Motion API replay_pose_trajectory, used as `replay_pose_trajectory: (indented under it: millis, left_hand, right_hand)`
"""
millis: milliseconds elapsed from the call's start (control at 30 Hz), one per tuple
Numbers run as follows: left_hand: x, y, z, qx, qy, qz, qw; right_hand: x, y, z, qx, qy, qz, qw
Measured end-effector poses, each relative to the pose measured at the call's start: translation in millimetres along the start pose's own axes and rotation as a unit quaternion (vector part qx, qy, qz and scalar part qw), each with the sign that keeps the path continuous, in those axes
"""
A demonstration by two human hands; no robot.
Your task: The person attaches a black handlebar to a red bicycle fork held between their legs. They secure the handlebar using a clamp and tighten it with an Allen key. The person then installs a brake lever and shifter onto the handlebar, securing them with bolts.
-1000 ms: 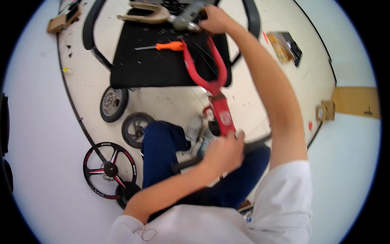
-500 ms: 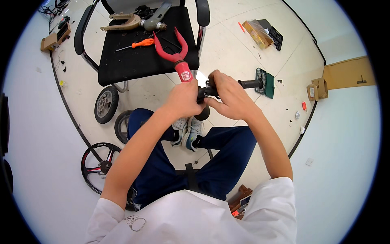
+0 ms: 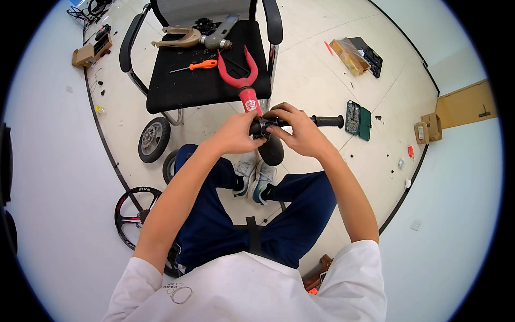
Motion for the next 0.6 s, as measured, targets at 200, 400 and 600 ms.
replay_pose_trajectory:
  millis: [200, 400, 600]
  left_hand:
    - [2, -19, -10, -0.078, 0.101, -0.137, 0.982]
    - [10, -16, -5, -0.051, 0.079, -0.105, 0.99]
    - [1, -5, 12, 0.028, 0.034, -0.074, 0.996]
  right_hand:
    - [4, 10, 10, 0.021, -0.017, -0.017, 1.0]
    - [20, 18, 9, 0.07, -0.116, -0.043, 0.99]
    - [16, 14, 4, 0.086, -0.092, -0.018, 0.992]
Point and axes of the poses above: each hand's wrist, its own y-axis towards the middle knuckle, its own z-axis out of the palm, x = y × z, the point moved 6 cm from there along y, towards the middle knuckle, and after that the axes turned 2 degrees about -x, right-handed, at the moved point
